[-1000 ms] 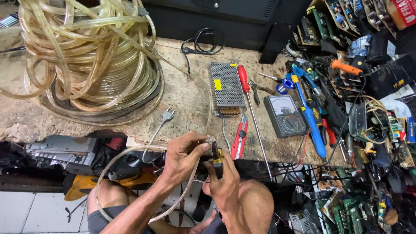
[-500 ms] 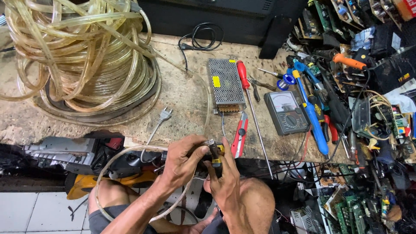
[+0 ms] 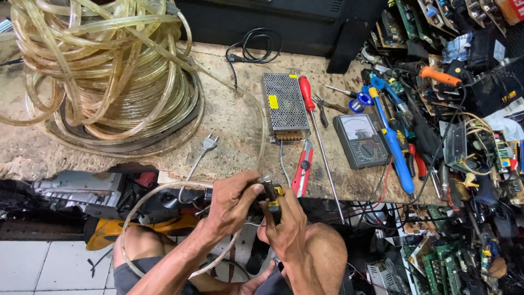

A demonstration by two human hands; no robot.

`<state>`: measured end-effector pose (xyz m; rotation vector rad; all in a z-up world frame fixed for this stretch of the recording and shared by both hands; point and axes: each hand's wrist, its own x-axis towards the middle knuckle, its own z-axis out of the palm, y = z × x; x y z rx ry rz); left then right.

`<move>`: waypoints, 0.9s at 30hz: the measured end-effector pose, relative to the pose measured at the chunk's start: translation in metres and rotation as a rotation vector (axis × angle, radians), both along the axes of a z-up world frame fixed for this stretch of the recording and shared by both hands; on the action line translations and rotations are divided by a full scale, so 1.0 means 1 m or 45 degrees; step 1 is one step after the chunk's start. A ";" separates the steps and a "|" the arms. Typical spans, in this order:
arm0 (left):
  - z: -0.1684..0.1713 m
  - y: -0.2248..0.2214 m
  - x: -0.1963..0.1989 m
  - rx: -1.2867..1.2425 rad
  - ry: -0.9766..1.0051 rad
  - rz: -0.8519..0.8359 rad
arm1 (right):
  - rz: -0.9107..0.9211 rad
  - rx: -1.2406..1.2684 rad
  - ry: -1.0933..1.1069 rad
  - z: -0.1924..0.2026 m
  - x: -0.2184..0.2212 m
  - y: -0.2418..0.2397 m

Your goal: Preparing an LED strip by stripping wires and connecting them to a power supply unit on a workbench.

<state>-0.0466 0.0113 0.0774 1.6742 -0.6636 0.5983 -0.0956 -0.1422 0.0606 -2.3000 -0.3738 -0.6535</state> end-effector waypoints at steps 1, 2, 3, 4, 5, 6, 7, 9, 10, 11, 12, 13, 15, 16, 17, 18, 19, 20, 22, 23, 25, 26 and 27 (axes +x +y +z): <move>0.000 -0.001 0.000 0.000 -0.003 0.001 | 0.001 0.000 -0.003 0.001 0.001 0.001; 0.000 -0.001 -0.001 -0.011 -0.012 -0.002 | 0.009 -0.011 -0.059 0.001 0.002 0.002; 0.001 -0.002 -0.002 -0.023 -0.021 -0.007 | 0.016 -0.023 -0.114 0.003 0.002 0.002; 0.004 -0.002 -0.003 -0.024 -0.024 -0.007 | 0.016 -0.025 -0.116 0.005 0.002 0.002; 0.007 -0.002 -0.004 -0.040 -0.012 -0.041 | 0.048 -0.029 -0.106 0.007 0.003 0.002; 0.009 -0.002 -0.006 -0.056 0.000 -0.074 | 0.079 -0.034 -0.096 0.010 0.004 0.002; 0.010 -0.001 -0.007 -0.058 -0.001 -0.069 | 0.084 -0.035 -0.096 0.008 0.004 0.001; 0.011 0.001 -0.007 -0.033 0.008 -0.028 | 0.119 0.041 -0.133 0.004 0.007 -0.001; 0.010 0.001 -0.006 -0.035 0.004 -0.025 | 0.123 0.039 -0.136 0.005 0.008 -0.001; 0.010 0.001 -0.007 -0.041 0.006 -0.026 | 0.104 0.029 -0.127 0.005 0.008 0.000; 0.009 0.001 -0.007 -0.047 0.007 -0.028 | 0.084 0.019 -0.118 0.006 0.007 0.000; 0.011 0.001 -0.008 -0.048 0.007 -0.030 | 0.082 0.018 -0.119 0.007 0.008 0.000; 0.016 0.002 -0.011 -0.043 0.057 -0.030 | 0.074 -0.022 -0.193 0.009 0.008 0.001; 0.015 0.001 -0.012 -0.044 0.058 -0.032 | 0.072 -0.024 -0.192 0.008 0.007 0.001; 0.014 0.001 -0.012 -0.042 0.047 -0.029 | 0.078 -0.011 -0.193 0.008 0.007 0.001; 0.013 0.001 -0.011 -0.041 0.037 -0.026 | 0.084 0.002 -0.195 0.007 0.007 0.002; 0.012 0.001 -0.012 -0.042 0.039 -0.027 | 0.084 0.001 -0.192 0.006 0.006 0.002; 0.010 0.000 -0.012 -0.040 0.048 -0.017 | 0.085 0.019 -0.169 0.006 0.005 0.002; 0.010 0.001 -0.011 -0.038 0.050 -0.009 | 0.086 0.037 -0.153 0.007 0.007 0.003; 0.011 0.001 -0.011 -0.047 0.034 -0.013 | 0.094 0.032 -0.160 0.008 0.006 0.003; 0.012 0.001 -0.011 -0.058 0.015 -0.014 | 0.107 0.026 -0.170 0.008 0.007 0.004; 0.012 0.001 -0.011 -0.067 -0.004 -0.028 | 0.113 0.041 -0.170 0.006 0.009 0.004; 0.011 0.000 -0.011 -0.077 -0.019 -0.044 | 0.117 0.056 -0.166 0.004 0.009 0.004</move>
